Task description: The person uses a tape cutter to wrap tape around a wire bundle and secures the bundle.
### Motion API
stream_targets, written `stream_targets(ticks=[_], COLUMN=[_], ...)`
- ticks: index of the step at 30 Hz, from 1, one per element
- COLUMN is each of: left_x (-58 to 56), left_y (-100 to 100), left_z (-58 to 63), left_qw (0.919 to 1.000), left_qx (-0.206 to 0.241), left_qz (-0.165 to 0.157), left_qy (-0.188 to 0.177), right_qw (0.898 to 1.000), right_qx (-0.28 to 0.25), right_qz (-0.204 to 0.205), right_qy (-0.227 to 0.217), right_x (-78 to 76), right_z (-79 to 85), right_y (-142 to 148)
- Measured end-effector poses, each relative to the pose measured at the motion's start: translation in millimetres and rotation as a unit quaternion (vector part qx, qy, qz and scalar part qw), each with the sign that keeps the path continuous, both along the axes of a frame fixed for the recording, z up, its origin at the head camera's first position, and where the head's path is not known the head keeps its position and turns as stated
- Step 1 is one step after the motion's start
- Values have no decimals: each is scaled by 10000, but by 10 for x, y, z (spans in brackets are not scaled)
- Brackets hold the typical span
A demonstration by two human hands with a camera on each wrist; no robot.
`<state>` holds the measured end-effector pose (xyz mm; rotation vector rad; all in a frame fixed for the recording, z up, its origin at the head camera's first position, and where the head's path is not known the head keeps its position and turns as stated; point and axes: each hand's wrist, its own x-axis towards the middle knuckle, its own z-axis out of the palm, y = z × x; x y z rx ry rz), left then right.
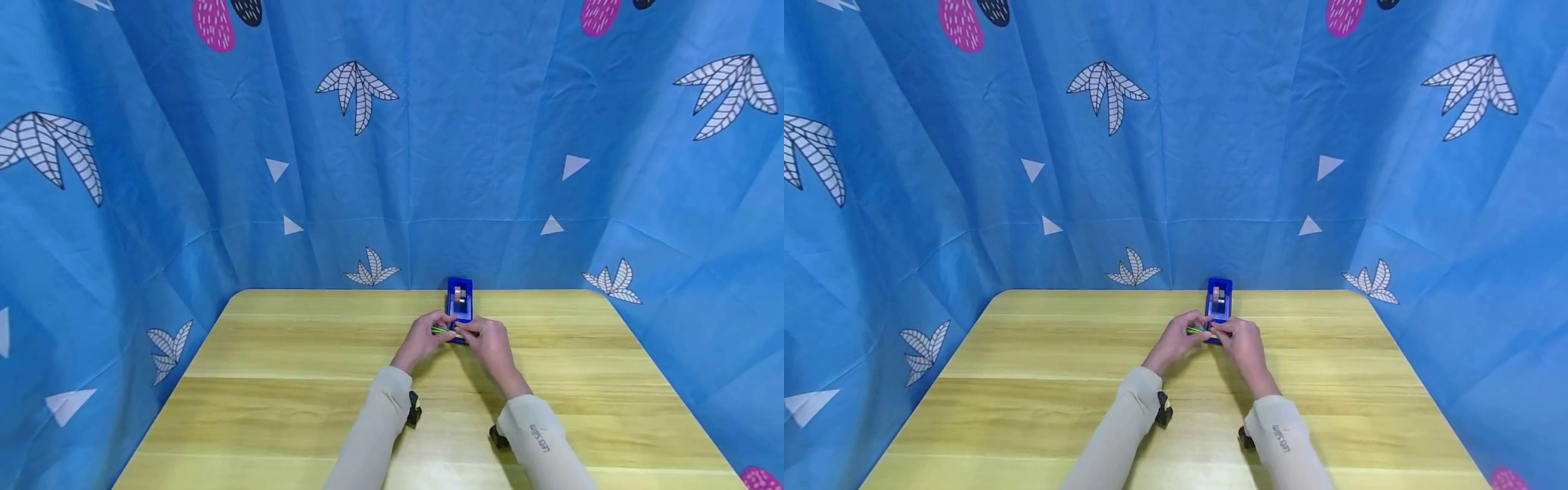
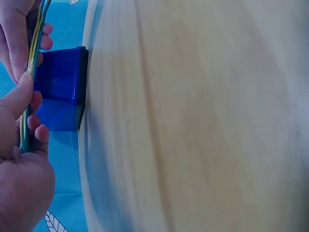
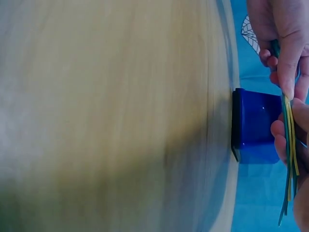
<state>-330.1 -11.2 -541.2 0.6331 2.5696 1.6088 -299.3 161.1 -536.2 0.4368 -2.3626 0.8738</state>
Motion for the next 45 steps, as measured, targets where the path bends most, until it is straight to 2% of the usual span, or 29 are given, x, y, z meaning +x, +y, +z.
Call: stream_targets(ticks=[7,13,20,28,35,39,45], left_x=[5,4,11,6,5,3,-16], left_y=[-5,-15,-6,-22,-20,-6,-5], left_z=[-30,-31,-37,-41,-21,-19,-33], left_qw=[10000,9999,9997,9999,9993,9993,9996], left_qx=[62,145,146,150,333,313,249], left_qz=[-16,2,-23,-31,-124,-85,-62], left_qy=[-59,-94,-170,-73,-110,-166,-104], right_qw=[9997,9998,9987,9992,9992,9992,9995], right_qx=[174,176,461,355,355,324,285], right_qz=[30,-3,69,95,87,92,121], right_qy=[194,-33,-229,-141,-169,-210,-47], right_x=[26,43,45,18,27,27,29], right_z=[-19,-14,30,59,80,77,75], right_y=[-10,-39,-6,20,13,19,17])
